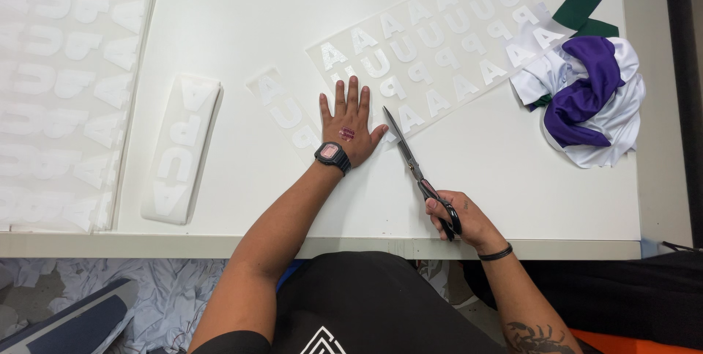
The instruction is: The person uses shears to cut individual letter stickers from a transparent sheet on a white table. They repeatedly cut strips, fold them, and stack the cut pieces. A coworker is visible across the table performing a similar task.
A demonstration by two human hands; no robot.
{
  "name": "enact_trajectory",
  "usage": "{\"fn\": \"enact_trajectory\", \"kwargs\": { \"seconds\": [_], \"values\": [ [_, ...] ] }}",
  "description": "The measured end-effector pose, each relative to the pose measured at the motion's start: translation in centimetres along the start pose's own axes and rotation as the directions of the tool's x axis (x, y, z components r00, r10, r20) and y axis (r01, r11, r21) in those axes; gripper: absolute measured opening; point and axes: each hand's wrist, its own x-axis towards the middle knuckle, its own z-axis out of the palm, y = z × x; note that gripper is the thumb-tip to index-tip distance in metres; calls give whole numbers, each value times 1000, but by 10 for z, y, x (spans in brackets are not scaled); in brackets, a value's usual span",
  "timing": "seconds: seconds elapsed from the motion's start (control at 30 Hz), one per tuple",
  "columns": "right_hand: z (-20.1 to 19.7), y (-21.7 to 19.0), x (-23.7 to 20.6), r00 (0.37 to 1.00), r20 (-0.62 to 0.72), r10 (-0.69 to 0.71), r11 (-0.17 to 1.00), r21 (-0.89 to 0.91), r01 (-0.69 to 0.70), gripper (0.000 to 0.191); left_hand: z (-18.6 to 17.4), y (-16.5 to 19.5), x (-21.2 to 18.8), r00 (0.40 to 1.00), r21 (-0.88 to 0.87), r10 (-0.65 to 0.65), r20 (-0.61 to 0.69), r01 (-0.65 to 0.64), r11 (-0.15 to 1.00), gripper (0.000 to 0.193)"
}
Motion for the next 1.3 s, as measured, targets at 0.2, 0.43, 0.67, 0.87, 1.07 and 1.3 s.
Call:
{"fn": "enact_trajectory", "kwargs": {
  "seconds": [0.2,0.43,0.67,0.87,1.07,1.3],
  "values": [
    [-1,-15,3,999,23,-44,997,-67,45,50,-2,-1,3,1000,37,-6,28,5,999,90],
    [-7,-27,14,996,57,-63,994,-83,68,49,-6,-1,2,999,30,-5,44,3,1000,91],
    [-12,-47,40,992,92,-88,994,-63,94,48,-7,-3,2,998,54,-8,58,5,999,92],
    [-16,-63,57,988,127,-87,991,-93,99,48,-8,-5,1,999,54,-11,53,8,998,93],
    [-11,-82,75,989,121,-82,990,-106,95,47,-6,-5,2,998,72,-15,60,10,997,91],
    [7,-124,100,982,139,-126,988,-70,136,49,-8,-7,0,999,63,-2,44,-1,998,92]
  ]
}}
